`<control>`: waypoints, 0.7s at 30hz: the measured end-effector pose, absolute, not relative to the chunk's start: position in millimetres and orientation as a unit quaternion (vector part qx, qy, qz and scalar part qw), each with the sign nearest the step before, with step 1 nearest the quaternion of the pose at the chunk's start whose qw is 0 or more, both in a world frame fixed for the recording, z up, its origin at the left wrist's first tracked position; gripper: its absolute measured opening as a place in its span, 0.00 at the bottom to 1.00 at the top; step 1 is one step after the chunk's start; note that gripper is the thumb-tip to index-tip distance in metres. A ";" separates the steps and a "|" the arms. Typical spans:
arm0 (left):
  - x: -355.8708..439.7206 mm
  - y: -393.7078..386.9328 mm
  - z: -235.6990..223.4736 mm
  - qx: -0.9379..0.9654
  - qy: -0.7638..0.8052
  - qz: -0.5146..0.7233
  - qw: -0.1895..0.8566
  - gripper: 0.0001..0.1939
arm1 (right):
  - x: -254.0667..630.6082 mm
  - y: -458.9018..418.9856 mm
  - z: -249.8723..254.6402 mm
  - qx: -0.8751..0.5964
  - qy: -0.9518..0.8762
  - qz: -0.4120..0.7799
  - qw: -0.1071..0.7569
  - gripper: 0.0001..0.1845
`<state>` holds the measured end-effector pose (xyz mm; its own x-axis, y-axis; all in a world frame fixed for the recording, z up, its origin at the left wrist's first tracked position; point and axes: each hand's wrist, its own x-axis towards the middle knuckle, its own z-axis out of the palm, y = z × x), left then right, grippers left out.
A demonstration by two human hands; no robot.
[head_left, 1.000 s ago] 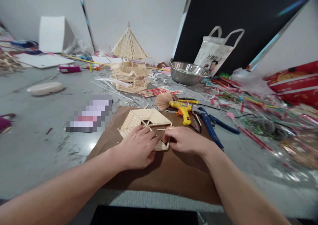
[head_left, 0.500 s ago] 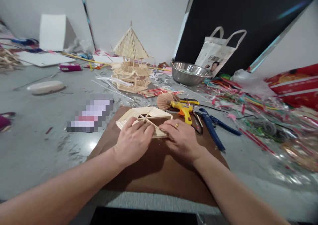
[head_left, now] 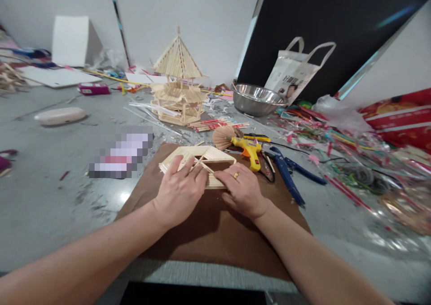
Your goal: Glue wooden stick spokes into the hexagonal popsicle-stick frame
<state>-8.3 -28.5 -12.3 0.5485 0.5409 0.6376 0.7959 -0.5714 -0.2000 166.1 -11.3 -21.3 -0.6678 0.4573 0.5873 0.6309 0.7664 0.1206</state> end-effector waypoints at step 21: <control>-6.5 -24.6 -16.6 -0.871 -0.370 -0.234 0.221 0.13 | 161.1 -17.1 -20.2 -0.326 -0.902 -0.168 0.229 0.12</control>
<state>-6.5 -24.6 -16.6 0.6156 0.5417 0.5723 0.7491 -0.6278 -0.2115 161.1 -17.1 -20.2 -0.6828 0.5100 0.5231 0.6643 0.7315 0.1539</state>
